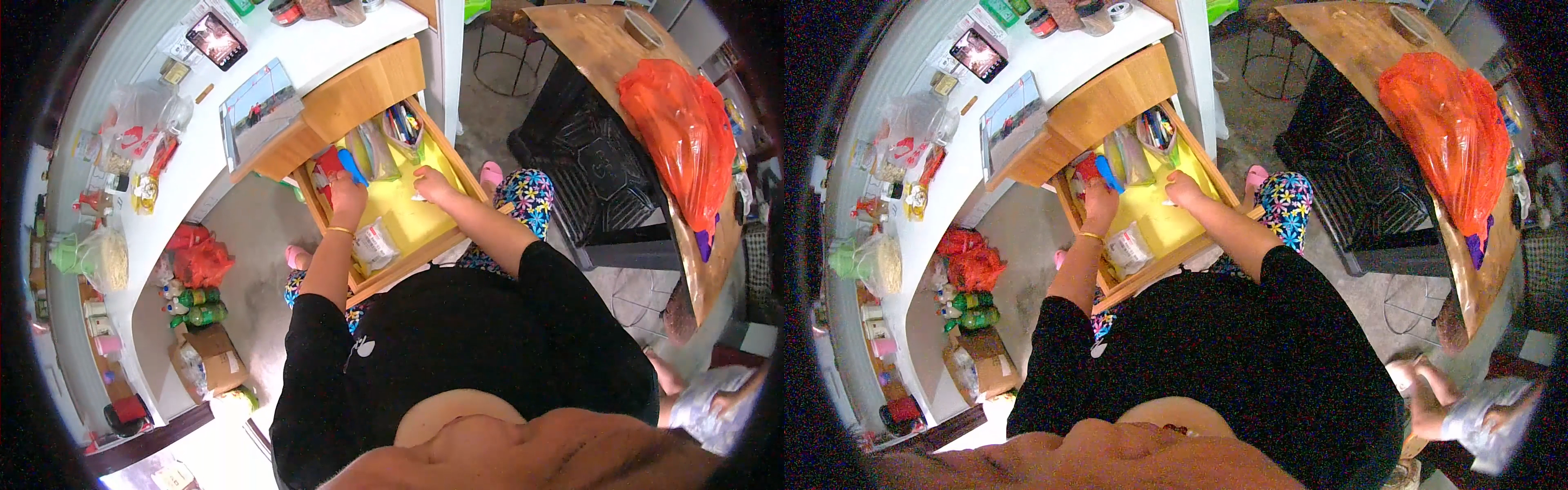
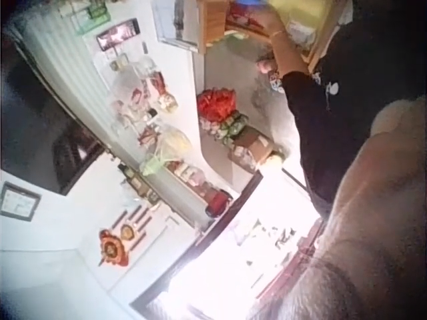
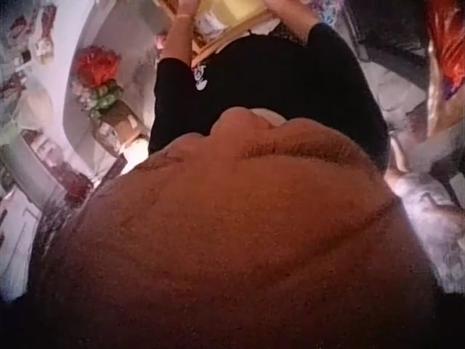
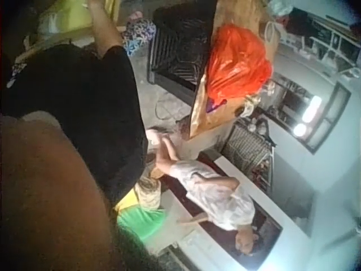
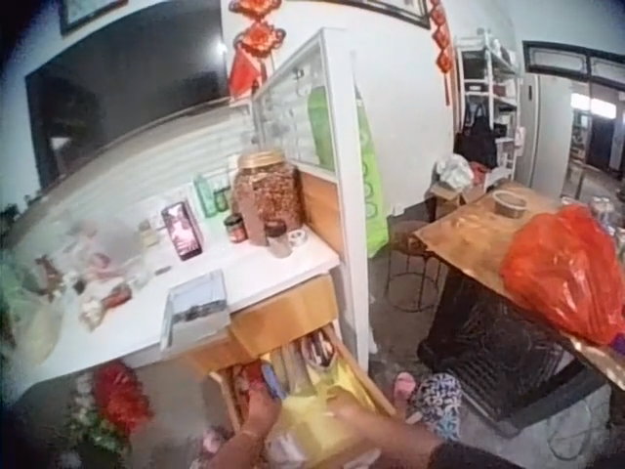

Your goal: The person organizes a drawer by handling and repositioning a stapler, envelopes, and several photographs.

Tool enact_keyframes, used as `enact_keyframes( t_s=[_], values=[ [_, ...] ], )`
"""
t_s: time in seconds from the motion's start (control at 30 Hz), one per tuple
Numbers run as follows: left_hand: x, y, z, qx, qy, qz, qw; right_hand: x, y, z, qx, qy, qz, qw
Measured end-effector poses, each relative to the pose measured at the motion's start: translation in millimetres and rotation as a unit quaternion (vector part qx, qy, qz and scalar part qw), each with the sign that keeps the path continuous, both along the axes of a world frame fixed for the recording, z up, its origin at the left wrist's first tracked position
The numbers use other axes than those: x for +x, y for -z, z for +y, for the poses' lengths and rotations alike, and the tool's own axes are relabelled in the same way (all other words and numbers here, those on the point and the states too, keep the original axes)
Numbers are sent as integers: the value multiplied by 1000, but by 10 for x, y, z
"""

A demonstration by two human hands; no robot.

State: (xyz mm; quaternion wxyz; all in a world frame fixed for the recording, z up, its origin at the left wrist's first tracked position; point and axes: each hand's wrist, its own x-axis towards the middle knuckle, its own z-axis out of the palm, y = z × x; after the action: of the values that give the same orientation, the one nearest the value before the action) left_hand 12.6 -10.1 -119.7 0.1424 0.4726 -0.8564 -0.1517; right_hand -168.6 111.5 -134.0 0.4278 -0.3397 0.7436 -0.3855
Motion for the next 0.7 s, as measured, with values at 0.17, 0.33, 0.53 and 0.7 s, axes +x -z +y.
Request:
enact_keyframes(
  t_s=[0.17, 0.33, 0.53, 0.7],
  values=[
    [-209, 34, -50, 103, -104, -21, 989, 52, 37, 19, -11, 4, 0, 1000],
    [-496, -215, 149, 66, -55, 42, 995, 13, 61, 38, 13, 16, -39, 999],
    [-794, 4, 119, 50, 108, 156, 981, 40, 82, -16, -12, -12, -13, 1000],
    [-895, 160, 86, 247, 51, 312, 916, -8, 203, -58, -41, -16, 37, 998]
  ],
)
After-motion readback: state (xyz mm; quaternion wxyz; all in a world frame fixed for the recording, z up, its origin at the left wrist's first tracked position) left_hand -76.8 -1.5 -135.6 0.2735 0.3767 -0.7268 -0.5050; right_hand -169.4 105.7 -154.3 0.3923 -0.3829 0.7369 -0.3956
